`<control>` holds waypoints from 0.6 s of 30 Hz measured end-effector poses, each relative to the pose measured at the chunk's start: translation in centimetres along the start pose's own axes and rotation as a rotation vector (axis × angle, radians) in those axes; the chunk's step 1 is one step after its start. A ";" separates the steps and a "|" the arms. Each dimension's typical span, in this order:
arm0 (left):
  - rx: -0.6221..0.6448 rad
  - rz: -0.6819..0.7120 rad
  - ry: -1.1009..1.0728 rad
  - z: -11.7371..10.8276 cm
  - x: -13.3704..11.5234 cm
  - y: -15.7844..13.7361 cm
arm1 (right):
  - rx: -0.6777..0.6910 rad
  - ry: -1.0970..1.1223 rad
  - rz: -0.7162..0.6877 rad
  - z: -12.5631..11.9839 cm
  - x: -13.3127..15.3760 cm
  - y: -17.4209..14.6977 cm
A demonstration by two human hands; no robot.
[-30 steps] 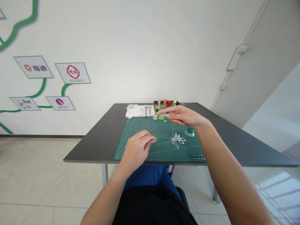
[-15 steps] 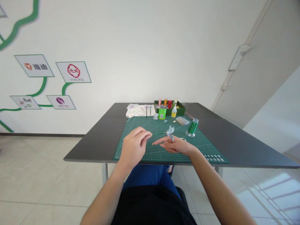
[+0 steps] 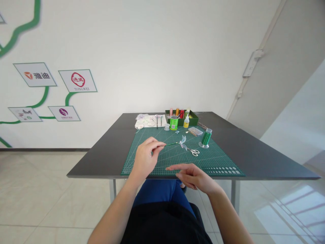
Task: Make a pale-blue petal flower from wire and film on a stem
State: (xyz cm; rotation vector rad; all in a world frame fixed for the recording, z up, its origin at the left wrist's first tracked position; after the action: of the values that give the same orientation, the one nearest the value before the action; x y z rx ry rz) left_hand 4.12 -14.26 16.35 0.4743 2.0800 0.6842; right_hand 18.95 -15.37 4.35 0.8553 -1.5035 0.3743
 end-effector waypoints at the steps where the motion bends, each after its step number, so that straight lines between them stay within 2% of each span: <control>1: -0.003 -0.002 0.000 0.0 0.0 0.0 | -0.011 0.003 0.014 0.1 0.2 -0.1; 7: -0.047 0.020 -0.001 -0.5 -0.7 0.0 | -0.006 0.065 0.095 0.8 0.5 -0.6; 14: -0.115 0.033 -0.014 -1.6 -1.0 -0.1 | -0.085 0.112 0.185 0.3 -1.9 -0.6; 18: -0.128 0.054 0.025 -1.8 -1.2 0.0 | -0.025 0.049 0.192 1.2 -1.3 -0.8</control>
State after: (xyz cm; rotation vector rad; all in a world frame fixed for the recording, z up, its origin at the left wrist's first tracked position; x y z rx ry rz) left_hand 3.22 -15.49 17.91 0.4529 2.0380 0.8536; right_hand 18.52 -16.34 2.73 0.6796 -1.5463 0.5127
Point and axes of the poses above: each hand's wrist, its own y-axis towards the middle knuckle, its own z-axis out of the palm, x = y × z, the point moved 9 cm from there along y, towards the middle knuckle, and after that the axes turned 11 degrees about -z, right-handed, at the moved point
